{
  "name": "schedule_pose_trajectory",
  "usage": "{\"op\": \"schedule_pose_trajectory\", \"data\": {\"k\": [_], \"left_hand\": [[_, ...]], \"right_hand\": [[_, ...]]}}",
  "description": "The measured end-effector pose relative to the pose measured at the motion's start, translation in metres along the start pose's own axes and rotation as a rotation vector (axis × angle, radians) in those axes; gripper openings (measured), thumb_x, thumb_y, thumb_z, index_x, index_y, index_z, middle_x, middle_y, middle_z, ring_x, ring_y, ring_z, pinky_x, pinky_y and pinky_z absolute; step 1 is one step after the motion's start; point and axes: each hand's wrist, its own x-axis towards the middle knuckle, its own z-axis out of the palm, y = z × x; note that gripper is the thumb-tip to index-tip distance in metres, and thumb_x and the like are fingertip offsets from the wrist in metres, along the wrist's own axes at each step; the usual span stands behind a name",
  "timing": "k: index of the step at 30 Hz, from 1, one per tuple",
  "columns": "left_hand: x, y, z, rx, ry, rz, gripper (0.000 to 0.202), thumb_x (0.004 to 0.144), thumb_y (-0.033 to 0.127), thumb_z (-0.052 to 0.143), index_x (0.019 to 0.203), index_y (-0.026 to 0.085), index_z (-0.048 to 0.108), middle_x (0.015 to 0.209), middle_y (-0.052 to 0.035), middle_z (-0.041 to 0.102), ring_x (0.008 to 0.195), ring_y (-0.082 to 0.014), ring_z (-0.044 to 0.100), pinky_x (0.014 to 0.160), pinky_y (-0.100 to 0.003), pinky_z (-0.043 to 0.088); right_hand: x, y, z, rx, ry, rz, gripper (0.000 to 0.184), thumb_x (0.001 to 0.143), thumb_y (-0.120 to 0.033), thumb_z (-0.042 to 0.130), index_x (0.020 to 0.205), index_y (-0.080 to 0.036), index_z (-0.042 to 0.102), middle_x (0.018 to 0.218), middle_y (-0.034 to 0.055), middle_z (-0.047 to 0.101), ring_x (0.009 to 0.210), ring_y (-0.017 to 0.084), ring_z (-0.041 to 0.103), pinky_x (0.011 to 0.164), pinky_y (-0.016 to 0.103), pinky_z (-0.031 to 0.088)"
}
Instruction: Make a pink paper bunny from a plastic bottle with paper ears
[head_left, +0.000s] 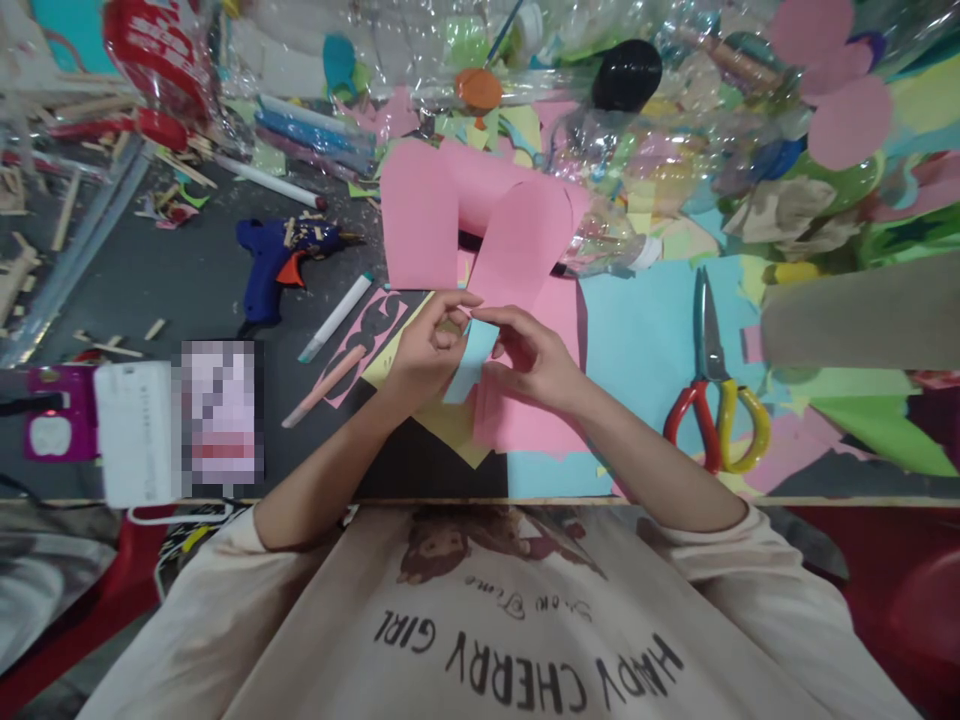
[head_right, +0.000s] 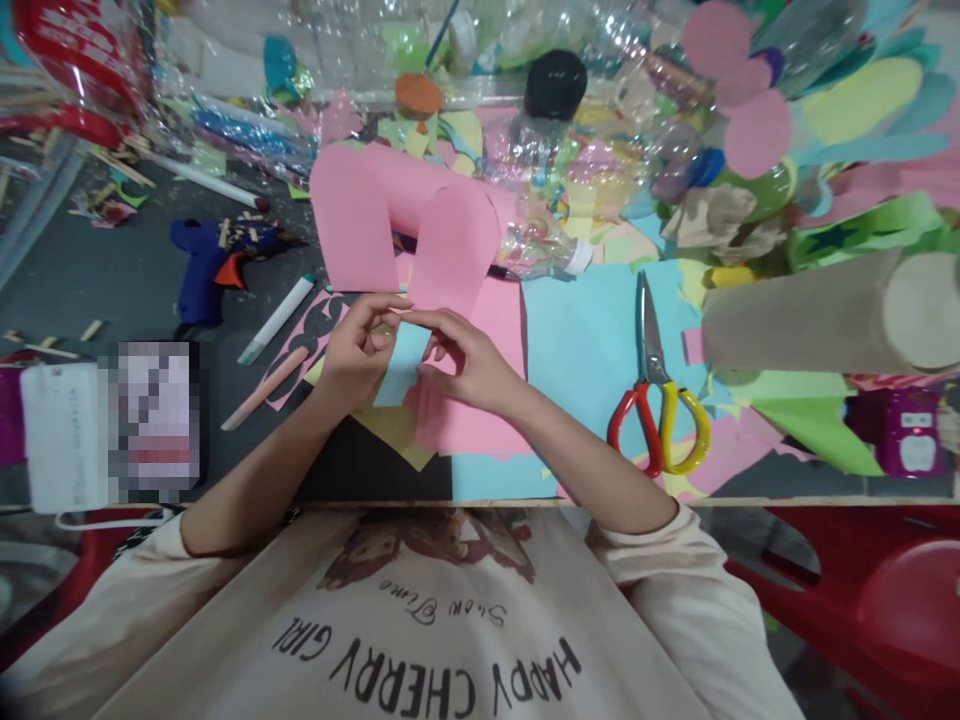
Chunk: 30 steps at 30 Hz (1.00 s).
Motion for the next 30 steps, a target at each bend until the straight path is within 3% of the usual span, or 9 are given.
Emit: {"op": "schedule_pose_trajectory", "data": {"k": [3,7,10,12,16,20,22,26,30], "left_hand": [[0.002,-0.001,0.001,-0.061,-0.012,0.029,0.040,0.072,0.050,0.078,0.093,0.021,0.060,0.081,0.0014,0.059,0.065,-0.0098,0.059,0.057,-0.020,0.047],[0.000,-0.007,0.001,-0.060,-0.060,0.001,0.042,0.072,0.049,0.078,0.099,0.022,0.060,0.075,0.0036,0.056,0.056,-0.0074,0.051,0.051,-0.018,0.042],[-0.003,-0.011,0.001,0.012,-0.129,0.039,0.040,0.077,0.046,0.076,0.105,0.022,0.060,0.069,0.0059,0.051,0.052,-0.0059,0.043,0.049,-0.018,0.037],[-0.005,-0.012,0.001,0.026,-0.182,0.084,0.042,0.080,0.046,0.074,0.110,0.021,0.058,0.072,0.0051,0.053,0.055,-0.0064,0.046,0.052,-0.018,0.038],[-0.006,-0.011,0.000,0.038,-0.198,0.204,0.048,0.084,0.046,0.071,0.120,0.022,0.052,0.078,0.0022,0.060,0.061,-0.0087,0.055,0.056,-0.019,0.044],[-0.003,-0.006,-0.003,0.213,-0.268,0.391,0.020,0.092,0.036,0.061,0.100,0.018,0.063,0.086,-0.0034,0.065,0.072,-0.0113,0.060,0.065,-0.022,0.048],[-0.003,-0.002,-0.004,0.261,-0.322,0.471,0.016,0.094,0.031,0.058,0.090,0.017,0.065,0.084,-0.0050,0.066,0.076,-0.0130,0.061,0.068,-0.024,0.048],[-0.006,0.003,-0.006,0.212,-0.375,0.461,0.036,0.099,0.038,0.048,0.077,0.017,0.068,0.074,-0.0050,0.065,0.068,-0.0134,0.060,0.063,-0.026,0.046],[-0.007,0.008,-0.008,0.234,-0.313,0.374,0.045,0.098,0.043,0.051,0.066,0.016,0.069,0.055,0.0001,0.057,0.051,-0.0090,0.051,0.053,-0.023,0.039]], "right_hand": [[0.001,-0.002,-0.001,-0.015,-0.012,-0.003,0.040,0.087,-0.030,0.064,0.127,-0.028,0.060,0.118,0.0065,0.062,0.087,0.015,0.061,0.080,0.033,0.053],[0.004,-0.004,0.001,0.053,0.141,0.073,0.030,0.084,-0.046,0.069,0.104,-0.024,0.068,0.100,0.0037,0.069,0.077,0.014,0.061,0.072,0.030,0.053],[0.006,-0.005,0.002,0.139,0.265,0.122,0.035,0.080,-0.056,0.071,0.083,-0.021,0.067,0.073,-0.0018,0.065,0.064,0.012,0.060,0.062,0.028,0.052],[0.007,-0.006,0.002,0.184,0.306,0.160,0.040,0.077,-0.060,0.071,0.076,-0.022,0.064,0.060,-0.0053,0.060,0.052,0.010,0.056,0.052,0.026,0.050],[0.009,-0.006,0.002,0.236,0.383,0.186,0.041,0.074,-0.061,0.073,0.072,-0.022,0.059,0.053,-0.0071,0.057,0.042,0.009,0.054,0.044,0.025,0.047],[0.008,-0.002,-0.001,0.239,0.524,0.170,0.042,0.075,-0.059,0.074,0.069,-0.023,0.053,0.046,-0.0092,0.052,0.036,0.009,0.052,0.037,0.022,0.042],[0.009,-0.001,-0.002,0.227,0.574,0.172,0.043,0.077,-0.060,0.072,0.068,-0.024,0.049,0.044,-0.0102,0.049,0.034,0.009,0.051,0.035,0.021,0.040],[0.010,-0.003,-0.004,0.201,0.639,0.147,0.043,0.082,-0.061,0.066,0.071,-0.025,0.046,0.044,-0.0110,0.047,0.034,0.009,0.052,0.036,0.021,0.041],[0.011,-0.005,-0.004,0.239,0.684,0.128,0.042,0.081,-0.059,0.069,0.070,-0.024,0.048,0.043,-0.0108,0.049,0.035,0.009,0.053,0.037,0.020,0.043]]}}
